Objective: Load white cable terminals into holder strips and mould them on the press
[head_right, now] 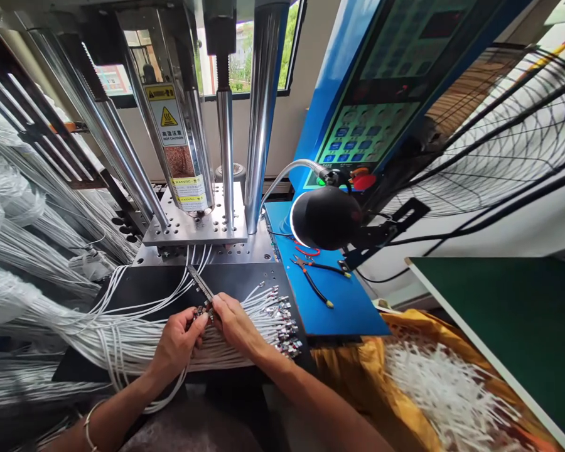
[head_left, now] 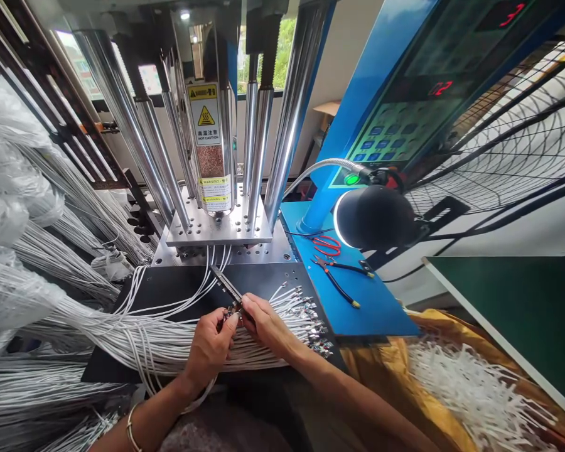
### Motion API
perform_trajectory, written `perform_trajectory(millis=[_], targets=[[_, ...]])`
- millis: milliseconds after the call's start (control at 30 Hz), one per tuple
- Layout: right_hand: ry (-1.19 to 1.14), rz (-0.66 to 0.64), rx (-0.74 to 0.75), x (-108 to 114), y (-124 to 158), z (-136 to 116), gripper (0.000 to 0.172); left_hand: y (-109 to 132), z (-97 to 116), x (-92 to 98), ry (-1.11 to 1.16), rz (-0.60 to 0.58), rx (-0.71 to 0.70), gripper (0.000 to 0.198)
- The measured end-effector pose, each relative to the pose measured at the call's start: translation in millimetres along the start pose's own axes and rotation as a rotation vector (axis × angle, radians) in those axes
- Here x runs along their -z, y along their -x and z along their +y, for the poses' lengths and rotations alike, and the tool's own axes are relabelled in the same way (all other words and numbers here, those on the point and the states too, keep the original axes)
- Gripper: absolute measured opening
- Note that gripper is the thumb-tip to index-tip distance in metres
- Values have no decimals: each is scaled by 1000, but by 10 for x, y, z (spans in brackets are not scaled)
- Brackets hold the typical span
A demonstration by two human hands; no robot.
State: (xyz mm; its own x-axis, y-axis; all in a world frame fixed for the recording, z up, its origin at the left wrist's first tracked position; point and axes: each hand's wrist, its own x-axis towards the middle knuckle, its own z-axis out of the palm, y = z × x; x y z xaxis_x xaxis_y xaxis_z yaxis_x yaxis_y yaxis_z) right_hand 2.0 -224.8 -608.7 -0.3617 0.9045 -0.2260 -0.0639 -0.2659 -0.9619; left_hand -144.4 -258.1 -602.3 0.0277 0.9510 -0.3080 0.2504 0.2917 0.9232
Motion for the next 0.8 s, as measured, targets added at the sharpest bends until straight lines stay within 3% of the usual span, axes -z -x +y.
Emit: perform_trajectory(millis=[233, 400, 500, 567, 667, 800], targets=[[184, 3, 59, -1, 11, 19, 35, 17, 119, -31, 256, -2, 106, 35], [147, -66, 26, 27, 27, 22, 32, -51, 88, 96, 175, -119, 101, 38], [16, -24, -15, 38, 36, 4, 33, -100, 27, 213, 134, -21, 48, 39], [-29, -10, -21, 34, 38, -5, 33, -113, -3, 259, 140, -25, 42, 39], [2, -57, -7, 26, 38, -11, 33, -107, -8, 257, 126, -139, 64, 41], [72, -88, 31, 26, 35, -14, 34, -80, 34, 198, 107, -184, 91, 41]])
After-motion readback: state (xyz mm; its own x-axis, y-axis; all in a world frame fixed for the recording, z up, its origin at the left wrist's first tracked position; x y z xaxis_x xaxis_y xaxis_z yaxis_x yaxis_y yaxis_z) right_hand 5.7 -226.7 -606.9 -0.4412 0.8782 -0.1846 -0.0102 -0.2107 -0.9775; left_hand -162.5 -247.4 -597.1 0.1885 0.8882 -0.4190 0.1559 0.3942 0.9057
